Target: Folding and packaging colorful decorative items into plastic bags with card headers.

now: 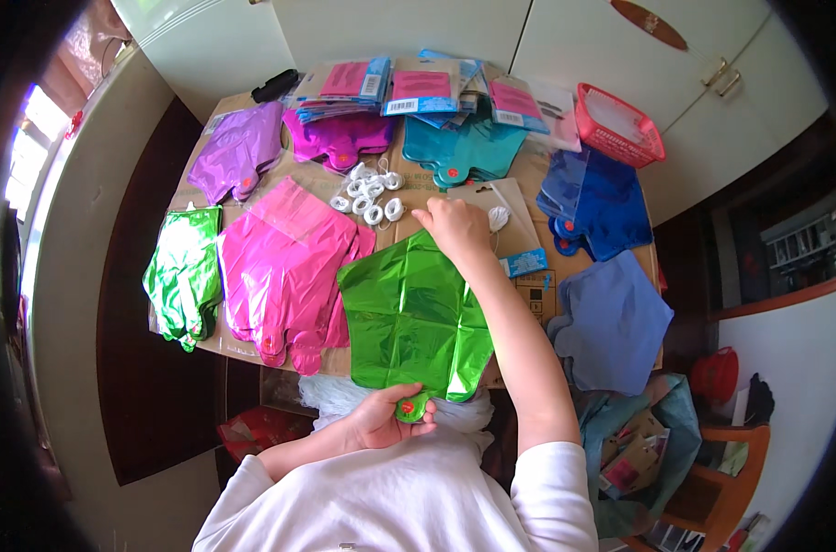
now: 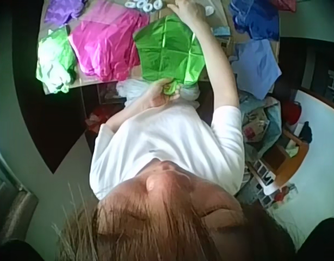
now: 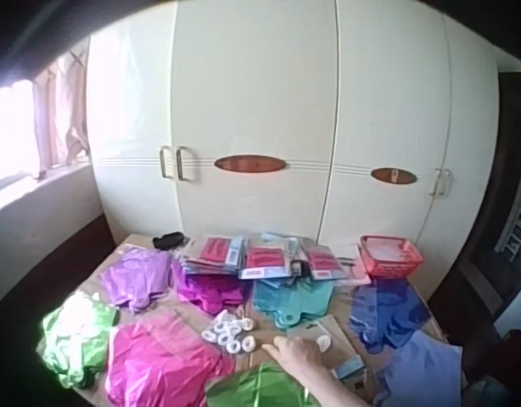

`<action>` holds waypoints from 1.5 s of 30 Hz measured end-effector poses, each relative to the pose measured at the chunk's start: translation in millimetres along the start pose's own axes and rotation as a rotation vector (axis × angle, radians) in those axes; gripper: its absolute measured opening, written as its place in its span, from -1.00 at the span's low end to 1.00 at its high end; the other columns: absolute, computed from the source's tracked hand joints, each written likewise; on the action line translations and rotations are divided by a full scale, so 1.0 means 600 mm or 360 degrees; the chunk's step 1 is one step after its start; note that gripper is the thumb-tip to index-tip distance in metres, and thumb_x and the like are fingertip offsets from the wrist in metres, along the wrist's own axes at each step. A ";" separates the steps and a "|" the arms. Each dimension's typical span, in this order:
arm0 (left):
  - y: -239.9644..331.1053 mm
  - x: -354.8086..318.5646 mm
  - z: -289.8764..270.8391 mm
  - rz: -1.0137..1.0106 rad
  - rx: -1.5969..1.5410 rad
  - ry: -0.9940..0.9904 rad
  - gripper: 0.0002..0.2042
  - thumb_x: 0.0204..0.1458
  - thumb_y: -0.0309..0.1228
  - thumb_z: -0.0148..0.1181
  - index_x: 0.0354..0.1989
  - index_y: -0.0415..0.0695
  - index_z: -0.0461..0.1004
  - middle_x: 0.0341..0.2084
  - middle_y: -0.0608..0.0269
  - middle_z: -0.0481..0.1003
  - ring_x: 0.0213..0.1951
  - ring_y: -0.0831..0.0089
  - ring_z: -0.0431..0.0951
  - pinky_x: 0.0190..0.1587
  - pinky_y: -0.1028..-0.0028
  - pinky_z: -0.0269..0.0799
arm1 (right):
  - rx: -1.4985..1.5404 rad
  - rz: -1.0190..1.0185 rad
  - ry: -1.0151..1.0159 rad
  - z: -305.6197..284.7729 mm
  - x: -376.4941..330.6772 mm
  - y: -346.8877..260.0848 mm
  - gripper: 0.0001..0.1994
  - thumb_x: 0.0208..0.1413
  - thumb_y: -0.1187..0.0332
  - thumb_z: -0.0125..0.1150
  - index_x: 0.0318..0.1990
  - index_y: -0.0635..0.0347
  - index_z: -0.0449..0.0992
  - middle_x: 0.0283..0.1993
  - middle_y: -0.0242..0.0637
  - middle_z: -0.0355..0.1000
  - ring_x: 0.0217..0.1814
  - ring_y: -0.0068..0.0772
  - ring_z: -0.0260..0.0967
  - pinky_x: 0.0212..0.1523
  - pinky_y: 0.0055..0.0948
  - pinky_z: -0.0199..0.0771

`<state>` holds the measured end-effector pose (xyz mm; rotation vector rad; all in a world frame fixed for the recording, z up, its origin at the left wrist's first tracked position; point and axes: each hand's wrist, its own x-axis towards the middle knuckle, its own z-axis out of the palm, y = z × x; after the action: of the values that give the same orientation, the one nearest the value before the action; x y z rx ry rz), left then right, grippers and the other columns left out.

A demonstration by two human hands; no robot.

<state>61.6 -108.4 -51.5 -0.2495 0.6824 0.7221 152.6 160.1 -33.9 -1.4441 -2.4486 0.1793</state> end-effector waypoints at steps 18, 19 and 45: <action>0.022 -0.001 0.060 0.0279 0.0219 0.0311 -0.84 0.25 -0.46 -0.11 -0.10 -0.28 0.29 -0.36 0.06 0.47 -0.31 0.30 0.54 -0.17 0.19 0.63 | 0.0165 -0.0177 0.0671 0.013 0.000 0.049 -0.74 0.13 0.11 0.17 -0.28 0.09 0.39 -0.33 -0.25 0.43 -0.29 -0.16 0.46 -0.41 -0.22 0.46; 0.021 -0.001 0.061 0.0284 0.0220 0.0318 -0.84 0.25 -0.46 -0.12 -0.11 -0.28 0.30 -0.37 0.07 0.47 -0.32 0.30 0.54 -0.18 0.18 0.63 | 0.0223 -0.0166 0.0769 0.005 -0.004 0.065 -0.76 0.14 0.14 0.16 -0.24 0.10 0.39 -0.29 -0.23 0.42 -0.24 -0.16 0.46 -0.37 -0.21 0.47; 0.009 0.001 0.058 0.0267 0.0189 0.0306 -0.82 0.27 -0.42 -0.14 -0.11 -0.30 0.28 -0.35 0.04 0.46 -0.30 0.26 0.54 -0.15 0.20 0.62 | 0.0332 -0.0325 0.0033 -0.101 -0.109 0.111 -0.75 0.12 0.43 0.11 -0.03 0.25 0.44 0.06 -0.12 0.36 0.15 -0.12 0.31 0.18 -0.26 0.32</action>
<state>75.0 -88.9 -25.7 -0.1549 0.9341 0.8210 256.6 133.1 -5.3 -1.0979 -2.4567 0.3612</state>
